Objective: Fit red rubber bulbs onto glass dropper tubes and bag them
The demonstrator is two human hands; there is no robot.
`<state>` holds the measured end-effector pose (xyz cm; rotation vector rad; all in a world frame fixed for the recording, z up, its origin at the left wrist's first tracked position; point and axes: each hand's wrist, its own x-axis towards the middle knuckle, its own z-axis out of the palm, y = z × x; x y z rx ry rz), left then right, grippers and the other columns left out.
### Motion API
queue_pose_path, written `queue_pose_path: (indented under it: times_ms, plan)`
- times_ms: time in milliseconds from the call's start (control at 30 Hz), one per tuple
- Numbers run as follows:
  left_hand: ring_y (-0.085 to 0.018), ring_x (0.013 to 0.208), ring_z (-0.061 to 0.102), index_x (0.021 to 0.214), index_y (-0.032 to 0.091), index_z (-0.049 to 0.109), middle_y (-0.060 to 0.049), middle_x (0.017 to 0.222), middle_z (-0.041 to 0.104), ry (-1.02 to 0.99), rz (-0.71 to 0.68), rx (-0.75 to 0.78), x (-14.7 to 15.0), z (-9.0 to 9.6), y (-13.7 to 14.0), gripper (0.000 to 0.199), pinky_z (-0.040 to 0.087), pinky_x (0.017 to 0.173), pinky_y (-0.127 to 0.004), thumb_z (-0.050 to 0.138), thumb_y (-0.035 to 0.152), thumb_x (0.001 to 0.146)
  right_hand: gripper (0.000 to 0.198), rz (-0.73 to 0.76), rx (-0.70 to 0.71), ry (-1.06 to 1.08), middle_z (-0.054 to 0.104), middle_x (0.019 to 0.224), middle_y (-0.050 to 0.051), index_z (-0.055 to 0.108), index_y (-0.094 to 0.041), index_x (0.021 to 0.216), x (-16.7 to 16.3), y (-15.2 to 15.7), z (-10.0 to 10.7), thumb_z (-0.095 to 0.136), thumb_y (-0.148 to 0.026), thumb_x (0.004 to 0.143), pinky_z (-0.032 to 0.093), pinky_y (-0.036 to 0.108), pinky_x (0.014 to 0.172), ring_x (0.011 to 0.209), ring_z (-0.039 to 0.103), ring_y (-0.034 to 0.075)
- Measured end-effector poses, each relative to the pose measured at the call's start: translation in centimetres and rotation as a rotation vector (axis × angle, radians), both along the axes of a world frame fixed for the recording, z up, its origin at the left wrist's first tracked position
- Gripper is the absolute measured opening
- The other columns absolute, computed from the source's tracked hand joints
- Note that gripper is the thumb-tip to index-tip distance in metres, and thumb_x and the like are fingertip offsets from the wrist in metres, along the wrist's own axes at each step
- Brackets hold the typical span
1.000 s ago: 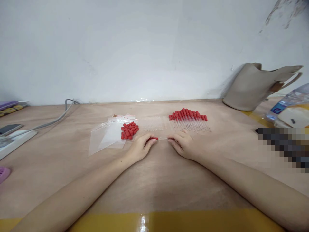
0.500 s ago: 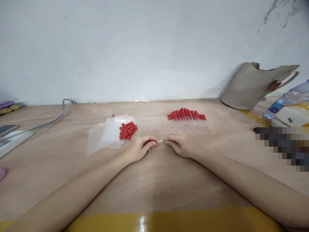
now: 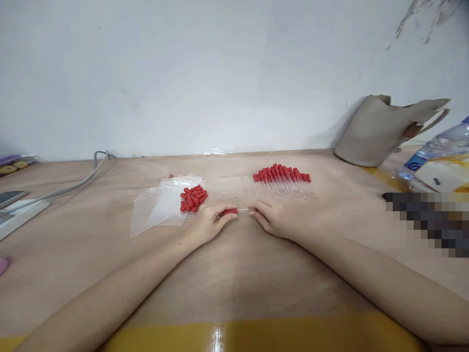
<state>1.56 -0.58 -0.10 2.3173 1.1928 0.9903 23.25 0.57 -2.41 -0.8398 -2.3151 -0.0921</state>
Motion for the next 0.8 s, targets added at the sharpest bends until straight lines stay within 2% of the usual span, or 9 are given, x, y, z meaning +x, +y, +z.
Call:
queue_pose_path:
  times_ms: [167, 333, 500, 800]
  plan:
    - [-0.014, 0.071, 0.065, 0.089, 0.017, 0.067, -0.001, 0.082, 0.071, -0.006, -0.004, -0.057, -0.1, 0.2, 0.0, 0.018, 0.051, 0.064, -0.023, 0.058, 0.029, 0.080, 0.021, 0.035, 0.014, 0.034, 0.058, 0.078, 0.006, 0.057, -0.017, 0.089, 0.5, 0.6, -0.2, 0.037, -0.026, 0.090, 0.042, 0.024, 0.065, 0.072, 0.052, 0.014]
    - [-0.013, 0.063, 0.063, 0.088, 0.017, 0.069, -0.002, 0.073, 0.070, 0.000, -0.069, 0.037, -0.1, -0.3, -0.1, 0.016, 0.049, 0.059, -0.022, 0.059, 0.027, 0.080, 0.022, 0.051, 0.047, 0.023, 0.058, 0.075, 0.005, 0.058, -0.017, 0.089, 0.1, 0.3, -0.5, 0.037, -0.024, 0.090, 0.041, 0.024, 0.062, 0.068, 0.052, 0.014]
    - [-0.012, 0.059, 0.061, 0.089, 0.017, 0.068, -0.001, 0.070, 0.069, -0.019, -0.080, 0.033, 0.0, -0.7, 0.1, 0.017, 0.049, 0.057, -0.021, 0.060, 0.027, 0.079, 0.025, 0.061, 0.043, 0.008, 0.057, 0.069, 0.005, 0.058, -0.016, 0.085, -0.5, 0.0, -0.1, 0.036, -0.024, 0.090, 0.039, 0.023, 0.058, 0.062, 0.050, 0.013]
    - [-0.013, 0.063, 0.064, 0.087, 0.018, 0.069, -0.002, 0.078, 0.072, -0.007, -0.067, 0.049, -0.1, -1.0, 0.3, 0.016, 0.051, 0.060, -0.022, 0.062, 0.028, 0.076, 0.029, 0.060, -0.008, -0.034, 0.056, 0.068, 0.005, 0.058, -0.015, 0.081, -0.9, 0.2, -0.4, 0.033, -0.027, 0.091, 0.038, 0.022, 0.058, 0.062, 0.050, 0.013]
